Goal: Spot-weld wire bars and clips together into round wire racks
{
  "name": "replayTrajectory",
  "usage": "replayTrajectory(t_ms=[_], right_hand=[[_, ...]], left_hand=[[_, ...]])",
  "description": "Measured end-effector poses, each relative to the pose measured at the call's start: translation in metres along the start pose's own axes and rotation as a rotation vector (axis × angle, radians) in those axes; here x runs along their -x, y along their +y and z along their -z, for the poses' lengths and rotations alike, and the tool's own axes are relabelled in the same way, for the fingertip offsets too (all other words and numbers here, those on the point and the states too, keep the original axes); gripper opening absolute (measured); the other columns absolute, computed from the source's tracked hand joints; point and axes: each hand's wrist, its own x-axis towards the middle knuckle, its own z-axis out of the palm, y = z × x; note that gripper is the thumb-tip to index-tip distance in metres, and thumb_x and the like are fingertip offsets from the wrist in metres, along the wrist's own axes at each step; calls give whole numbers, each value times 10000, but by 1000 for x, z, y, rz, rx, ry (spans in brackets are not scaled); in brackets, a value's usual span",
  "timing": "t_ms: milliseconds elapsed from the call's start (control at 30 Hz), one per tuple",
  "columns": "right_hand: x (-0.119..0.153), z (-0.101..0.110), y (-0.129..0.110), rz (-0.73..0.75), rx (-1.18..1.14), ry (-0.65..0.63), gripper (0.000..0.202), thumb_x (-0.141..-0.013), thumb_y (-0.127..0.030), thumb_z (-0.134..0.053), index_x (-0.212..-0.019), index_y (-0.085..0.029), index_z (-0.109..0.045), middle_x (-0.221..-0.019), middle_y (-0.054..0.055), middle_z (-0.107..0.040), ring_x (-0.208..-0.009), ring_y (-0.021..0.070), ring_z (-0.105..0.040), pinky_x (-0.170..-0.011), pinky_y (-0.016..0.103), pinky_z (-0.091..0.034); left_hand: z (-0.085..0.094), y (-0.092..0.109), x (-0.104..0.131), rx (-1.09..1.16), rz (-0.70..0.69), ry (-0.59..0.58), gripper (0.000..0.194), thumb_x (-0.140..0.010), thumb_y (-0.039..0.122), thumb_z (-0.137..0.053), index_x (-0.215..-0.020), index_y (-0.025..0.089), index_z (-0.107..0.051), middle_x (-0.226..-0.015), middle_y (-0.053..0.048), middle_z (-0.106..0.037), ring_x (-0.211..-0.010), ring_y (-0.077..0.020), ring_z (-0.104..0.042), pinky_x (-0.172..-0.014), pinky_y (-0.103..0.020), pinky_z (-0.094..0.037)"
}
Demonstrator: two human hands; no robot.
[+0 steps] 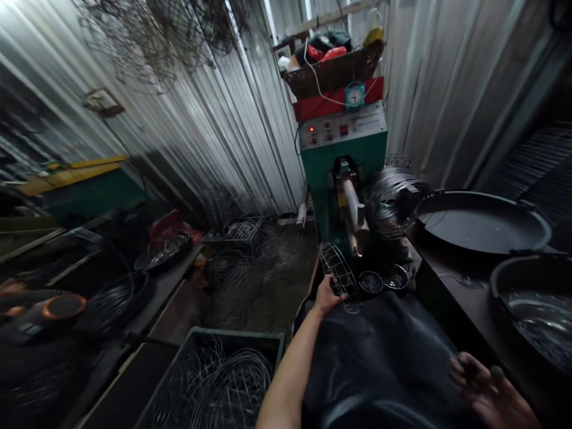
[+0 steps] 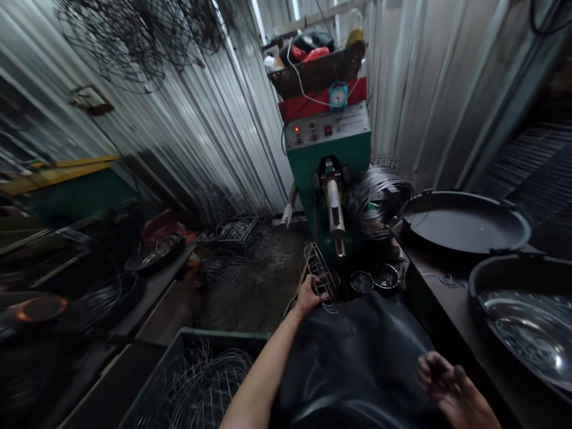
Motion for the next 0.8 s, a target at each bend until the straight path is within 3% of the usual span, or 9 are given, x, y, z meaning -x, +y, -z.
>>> replayTrajectory(t_ms=[100, 300, 467, 600, 733, 800], right_hand=[[-7, -2, 15, -190, -289, 177, 464, -589, -786, -411, -750, -401, -614, -1112, 170, -563, -1189, 294, -470, -934, 445, -415], [-25, -7, 27, -277, -234, 147, 545, -498, -812, -472, -798, -365, -558, -1182, 129, -555, -1192, 285, -478, -963, 415, -430], [-34, -8, 28, -235, -179, 110, 505, -507, -766, -548, -806, -360, -575, -1078, 132, -623, -989, 301, -614, -873, 432, -488], [-51, -30, -12, -128, 67, 47, 432, -591, -674, -581, -823, -312, -623, -933, 119, -678, -844, 308, -651, -736, 431, -531], [-90, -71, -87, 147, 277, 30, 529, -652, -588, -621, -1003, -193, -619, -861, 94, -675, -818, 258, -632, -686, 362, -520], [-111, -96, -120, 258, 351, -72, 522, -665, -567, -629, -1007, -172, -634, -849, 80, -671, -845, 239, -616, -708, 324, -501]], left_hand=[[-19, 4, -14, -14, 24, -16, 466, -511, 214, -761, -838, 195, -430, -818, 20, -534, -773, -134, -517, -757, -282, -425], [-43, 13, -31, 2, 38, -9, 468, -505, 231, -771, -819, 197, -426, -791, 28, -523, -746, -129, -506, -717, -262, -415], [-49, 15, -35, 66, 97, -24, 462, -514, 227, -769, -823, 198, -426, -785, 26, -537, -732, -124, -516, -693, -248, -419], [-53, 15, -33, 77, 113, -38, 486, -497, 260, -792, -832, 195, -446, -783, 25, -540, -738, -126, -517, -701, -252, -423], [-60, 18, -29, 123, 138, -43, 500, -485, 331, -807, -815, 187, -461, -757, 21, -536, -693, -122, -505, -664, -253, -424], [-62, 20, -27, 176, 161, -41, 498, -484, 316, -810, -810, 188, -455, -756, 20, -538, -689, -119, -507, -658, -251, -428]])
